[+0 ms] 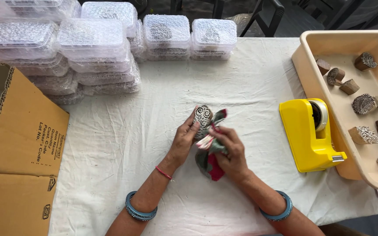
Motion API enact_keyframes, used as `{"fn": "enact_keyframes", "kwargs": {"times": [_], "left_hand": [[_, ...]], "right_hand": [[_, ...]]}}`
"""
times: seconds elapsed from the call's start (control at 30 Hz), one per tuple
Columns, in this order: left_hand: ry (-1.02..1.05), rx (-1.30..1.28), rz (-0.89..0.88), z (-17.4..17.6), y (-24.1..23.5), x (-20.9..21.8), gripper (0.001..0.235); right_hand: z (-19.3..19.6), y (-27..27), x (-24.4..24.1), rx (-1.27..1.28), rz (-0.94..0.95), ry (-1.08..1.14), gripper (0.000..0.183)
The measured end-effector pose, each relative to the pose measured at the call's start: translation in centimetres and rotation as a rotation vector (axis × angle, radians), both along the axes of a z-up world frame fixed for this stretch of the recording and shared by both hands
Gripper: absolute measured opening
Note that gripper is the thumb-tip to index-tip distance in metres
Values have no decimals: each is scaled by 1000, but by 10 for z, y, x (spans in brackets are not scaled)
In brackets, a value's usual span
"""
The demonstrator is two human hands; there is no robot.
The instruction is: The person wraps a small plastic container with bubble wrap and secures it with tape from a yellow dispenser. They then wipe a decorative metal object with a cloth and place it into a plastic container.
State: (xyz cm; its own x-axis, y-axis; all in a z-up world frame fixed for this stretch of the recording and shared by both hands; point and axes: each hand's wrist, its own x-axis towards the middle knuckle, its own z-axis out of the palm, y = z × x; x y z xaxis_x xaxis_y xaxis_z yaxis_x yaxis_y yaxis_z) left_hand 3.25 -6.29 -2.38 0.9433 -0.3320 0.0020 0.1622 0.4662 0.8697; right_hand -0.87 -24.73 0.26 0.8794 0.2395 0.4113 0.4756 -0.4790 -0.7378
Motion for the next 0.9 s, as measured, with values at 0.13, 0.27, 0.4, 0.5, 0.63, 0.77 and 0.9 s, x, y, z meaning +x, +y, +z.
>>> {"fn": "enact_keyframes", "kwargs": {"times": [0.13,0.27,0.4,0.5,0.63,0.77,0.9], "left_hand": [[102,-283,43,4,4,3,56],[143,-247,15,-9,1,0,54],[154,-130,-6,1,-6,-3,54],[129,-186,52,-2,-3,-1,53],[78,-288,201,-7,1,5,52],[52,-80,242,-7,7,2,61],[-112,141,102,-3,-1,-5,73]], "right_hand": [[7,4,-6,-196,149,-156,65],[5,-2,0,-108,-48,-186,61],[15,5,1,-168,-83,-236,62],[14,13,-6,-232,8,-230,61],[21,19,-14,-221,238,-262,51],[2,-7,3,32,-37,-222,39],[-8,-33,24,503,-144,232,26]]}}
